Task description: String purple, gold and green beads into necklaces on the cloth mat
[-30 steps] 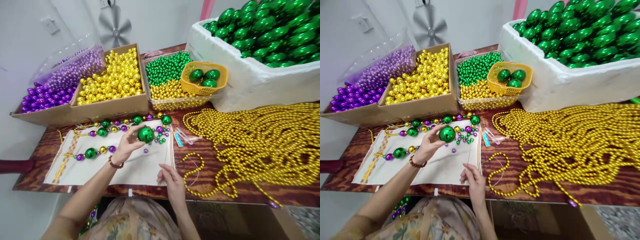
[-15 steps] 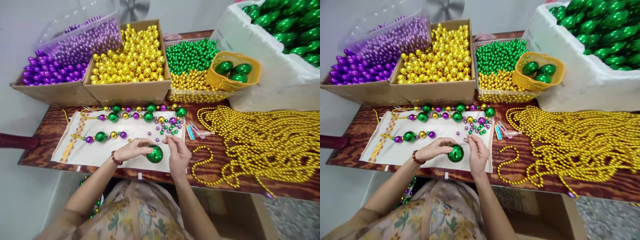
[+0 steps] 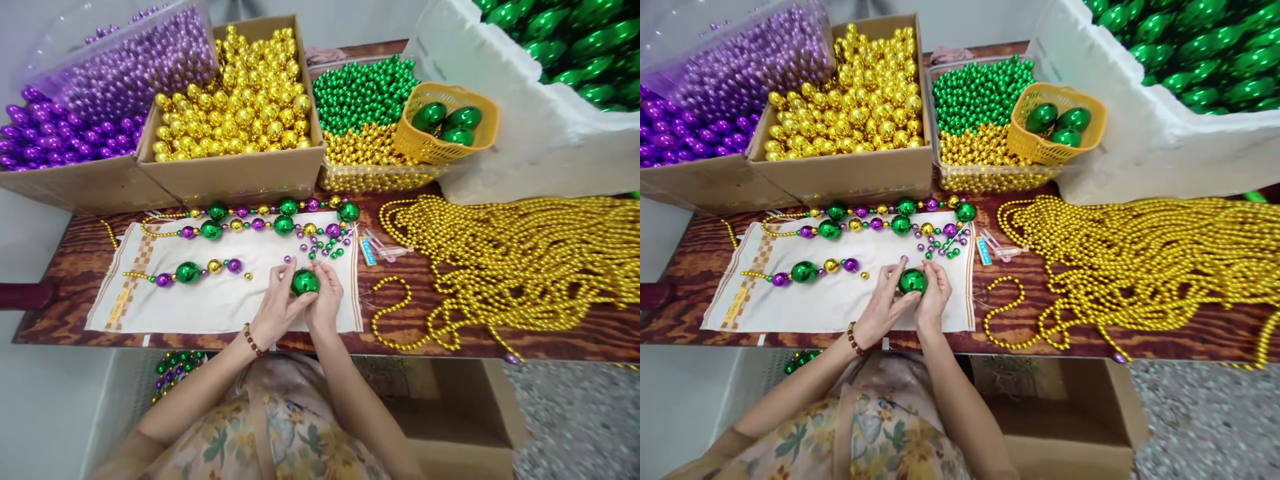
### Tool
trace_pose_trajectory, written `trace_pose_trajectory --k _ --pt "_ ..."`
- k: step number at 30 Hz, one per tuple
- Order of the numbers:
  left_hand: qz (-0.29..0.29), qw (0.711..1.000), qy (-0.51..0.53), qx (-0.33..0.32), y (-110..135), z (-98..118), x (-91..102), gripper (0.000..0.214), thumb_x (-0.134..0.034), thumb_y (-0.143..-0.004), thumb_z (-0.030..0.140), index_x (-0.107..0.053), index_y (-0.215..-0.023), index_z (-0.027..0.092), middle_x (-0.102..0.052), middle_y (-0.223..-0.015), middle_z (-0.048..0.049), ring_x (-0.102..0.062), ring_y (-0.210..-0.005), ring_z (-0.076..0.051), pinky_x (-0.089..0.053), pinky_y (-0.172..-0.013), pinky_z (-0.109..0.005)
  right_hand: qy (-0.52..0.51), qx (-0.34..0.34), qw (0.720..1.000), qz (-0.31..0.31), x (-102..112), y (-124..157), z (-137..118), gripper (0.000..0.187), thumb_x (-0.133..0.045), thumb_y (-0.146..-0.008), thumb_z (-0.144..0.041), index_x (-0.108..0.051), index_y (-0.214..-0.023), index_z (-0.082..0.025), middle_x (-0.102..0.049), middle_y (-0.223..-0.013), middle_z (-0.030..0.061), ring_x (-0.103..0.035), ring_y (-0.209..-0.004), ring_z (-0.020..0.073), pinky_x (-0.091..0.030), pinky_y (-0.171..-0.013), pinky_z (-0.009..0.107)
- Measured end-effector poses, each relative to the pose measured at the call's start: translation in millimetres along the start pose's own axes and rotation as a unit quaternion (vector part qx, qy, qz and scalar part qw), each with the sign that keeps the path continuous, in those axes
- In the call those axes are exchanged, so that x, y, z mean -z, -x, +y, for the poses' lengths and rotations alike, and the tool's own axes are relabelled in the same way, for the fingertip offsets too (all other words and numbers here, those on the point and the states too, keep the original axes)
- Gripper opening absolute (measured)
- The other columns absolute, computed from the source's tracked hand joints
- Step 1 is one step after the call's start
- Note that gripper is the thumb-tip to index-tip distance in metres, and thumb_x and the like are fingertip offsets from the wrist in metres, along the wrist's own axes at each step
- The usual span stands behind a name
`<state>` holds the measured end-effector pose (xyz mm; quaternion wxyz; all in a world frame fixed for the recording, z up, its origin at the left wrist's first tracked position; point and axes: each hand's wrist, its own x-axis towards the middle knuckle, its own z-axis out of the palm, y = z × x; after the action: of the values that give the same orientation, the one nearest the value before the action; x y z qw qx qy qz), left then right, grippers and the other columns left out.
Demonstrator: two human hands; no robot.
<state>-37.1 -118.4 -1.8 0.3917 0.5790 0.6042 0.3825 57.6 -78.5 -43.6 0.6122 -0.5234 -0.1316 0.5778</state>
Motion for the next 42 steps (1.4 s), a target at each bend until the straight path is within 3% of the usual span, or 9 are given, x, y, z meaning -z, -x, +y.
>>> trace_pose_trajectory --k 5,8,11,16,19,22,28,32,42 --pt "0.089 0.994 0.017 -0.062 -2.3 -12.3 -8.2 0.052 -0.066 -0.088 0.040 -0.052 -0.135 0.023 -0.059 -0.118 -0.0107 -0.062 -0.105 -0.021 -0.057 -0.087 -0.036 -0.011 0.018 0.999 0.034 -0.8 4.1 8.6 0.028 -0.072 -0.070 -0.038 -0.069 -0.088 -0.017 -0.069 -0.087 0.0020 -0.062 -0.077 0.0143 -0.050 -0.071 0.026" --pt "0.091 0.991 0.053 -0.083 0.0 -13.6 -10.2 0.036 -0.059 -0.094 0.033 -0.057 -0.128 0.023 -0.058 -0.129 -0.0123 -0.059 -0.118 -0.022 -0.057 -0.090 -0.035 0.010 0.052 0.998 0.036 -1.4 7.2 8.4 0.029 -0.071 -0.074 -0.039 -0.072 -0.091 -0.016 -0.070 -0.091 0.0039 -0.063 -0.083 0.0163 -0.051 -0.075 0.028" --pt "0.100 0.989 0.046 -0.097 1.8 -13.3 -11.2 0.046 -0.065 -0.089 0.033 -0.055 -0.133 0.025 -0.050 -0.138 -0.0137 -0.052 -0.129 -0.026 -0.057 -0.095 -0.038 0.038 0.078 0.996 0.035 -3.1 10.0 6.4 0.030 -0.069 -0.077 -0.041 -0.073 -0.094 -0.016 -0.072 -0.097 0.0066 -0.065 -0.090 0.0191 -0.053 -0.081 0.032" --pt "0.116 0.982 0.033 -0.142 -3.5 -17.0 -1.7 0.051 -0.069 -0.087 0.028 -0.053 -0.135 0.026 -0.053 -0.128 -0.0125 -0.056 -0.120 -0.024 -0.057 -0.093 -0.037 0.062 0.096 0.993 -0.013 2.3 11.9 -3.9 0.031 -0.071 -0.078 -0.036 -0.073 -0.100 -0.015 -0.075 -0.093 0.0075 -0.069 -0.086 0.0198 -0.057 -0.082 0.036" --pt "0.099 0.976 0.023 -0.191 -7.4 -20.9 11.4 0.050 -0.067 -0.088 0.025 -0.053 -0.136 0.027 -0.054 -0.130 -0.0128 -0.055 -0.122 -0.025 -0.054 -0.099 -0.041 0.070 0.099 0.991 -0.058 16.0 12.5 -14.1 0.030 -0.074 -0.078 -0.033 -0.071 -0.103 -0.016 -0.076 -0.088 0.0069 -0.072 -0.076 0.0194 -0.060 -0.074 0.036" --pt "0.092 0.972 0.040 -0.211 -12.3 -22.2 24.7 0.050 -0.069 -0.086 0.022 -0.057 -0.135 0.029 -0.054 -0.132 -0.0121 -0.055 -0.123 -0.024 -0.053 -0.099 -0.040 0.092 0.086 0.988 -0.092 34.5 16.5 -20.6 0.024 -0.077 -0.076 -0.033 -0.071 -0.092 -0.016 -0.077 -0.083 0.0075 -0.073 -0.070 0.0207 -0.062 -0.064 0.034" --pt "0.148 0.954 0.232 -0.121 -40.6 -6.8 54.5 0.040 -0.076 -0.079 0.029 -0.068 -0.118 0.027 -0.063 -0.122 -0.0071 -0.062 -0.110 -0.021 -0.054 -0.094 -0.035 0.182 0.101 0.957 -0.200 58.7 37.4 -14.7 0.014 -0.069 -0.086 -0.030 -0.074 -0.090 -0.018 -0.073 -0.071 0.0036 -0.069 -0.058 0.0165 -0.059 -0.055 0.028" --pt "0.128 0.919 0.371 -0.041 -58.2 12.1 76.1 0.039 -0.075 -0.078 0.033 -0.068 -0.117 0.026 -0.065 -0.124 -0.0072 -0.066 -0.102 -0.020 -0.056 -0.088 -0.036 0.238 0.137 0.925 -0.262 55.6 47.4 -11.4 0.015 -0.064 -0.089 -0.028 -0.075 -0.091 -0.019 -0.072 -0.070 0.0032 -0.068 -0.057 0.0164 -0.059 -0.055 0.029" --pt "0.093 0.900 0.426 -0.016 -58.4 22.2 81.2 0.044 -0.070 -0.082 0.034 -0.063 -0.124 0.024 -0.065 -0.125 -0.0092 -0.065 -0.110 -0.023 -0.054 -0.094 -0.042 0.267 0.146 0.911 -0.278 49.2 44.4 -9.4 0.016 -0.062 -0.091 -0.028 -0.075 -0.093 -0.019 -0.072 -0.072 0.0034 -0.066 -0.057 0.0152 -0.053 -0.051 0.026"
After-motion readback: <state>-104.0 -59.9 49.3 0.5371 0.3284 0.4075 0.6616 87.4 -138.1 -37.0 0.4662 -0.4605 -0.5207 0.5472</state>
